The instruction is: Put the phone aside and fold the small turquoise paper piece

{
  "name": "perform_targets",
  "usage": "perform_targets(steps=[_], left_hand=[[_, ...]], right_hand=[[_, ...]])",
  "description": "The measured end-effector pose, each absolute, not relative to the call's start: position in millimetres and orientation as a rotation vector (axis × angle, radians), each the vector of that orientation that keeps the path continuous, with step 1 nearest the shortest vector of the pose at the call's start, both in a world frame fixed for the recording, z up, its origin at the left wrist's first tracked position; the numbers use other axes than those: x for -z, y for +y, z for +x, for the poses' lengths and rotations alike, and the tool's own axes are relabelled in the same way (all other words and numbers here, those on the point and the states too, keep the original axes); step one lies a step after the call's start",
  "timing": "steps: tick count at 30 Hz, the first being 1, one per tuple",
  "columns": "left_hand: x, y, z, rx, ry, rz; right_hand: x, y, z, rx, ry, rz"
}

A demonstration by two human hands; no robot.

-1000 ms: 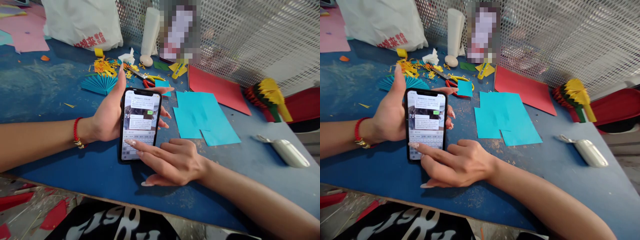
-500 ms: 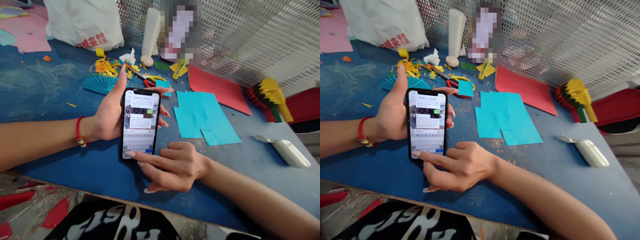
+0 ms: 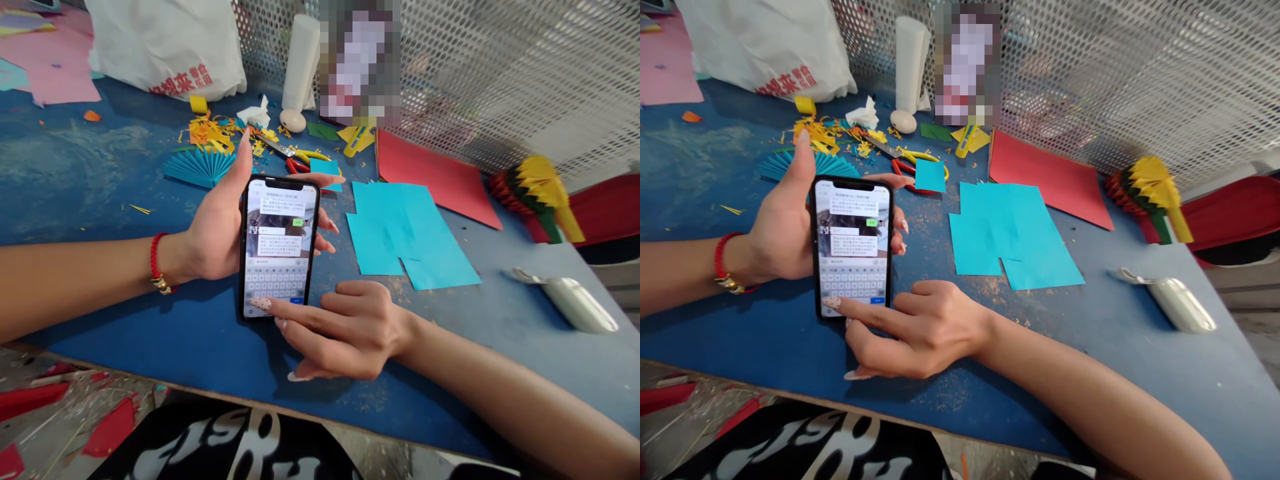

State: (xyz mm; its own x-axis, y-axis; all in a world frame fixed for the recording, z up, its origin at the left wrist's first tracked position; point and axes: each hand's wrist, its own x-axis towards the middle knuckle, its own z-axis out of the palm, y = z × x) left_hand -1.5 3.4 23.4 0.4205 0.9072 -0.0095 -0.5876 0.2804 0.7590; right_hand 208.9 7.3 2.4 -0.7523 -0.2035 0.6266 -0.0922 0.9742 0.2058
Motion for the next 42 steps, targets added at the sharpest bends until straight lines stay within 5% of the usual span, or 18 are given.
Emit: perform_targets(steps=[42], left_hand=[[-22.7,3.8,-2.8,-1.045,0.476,0.762]], right_hand=[[1.0,7.7,210.1,0.222,-2.382,0.185]])
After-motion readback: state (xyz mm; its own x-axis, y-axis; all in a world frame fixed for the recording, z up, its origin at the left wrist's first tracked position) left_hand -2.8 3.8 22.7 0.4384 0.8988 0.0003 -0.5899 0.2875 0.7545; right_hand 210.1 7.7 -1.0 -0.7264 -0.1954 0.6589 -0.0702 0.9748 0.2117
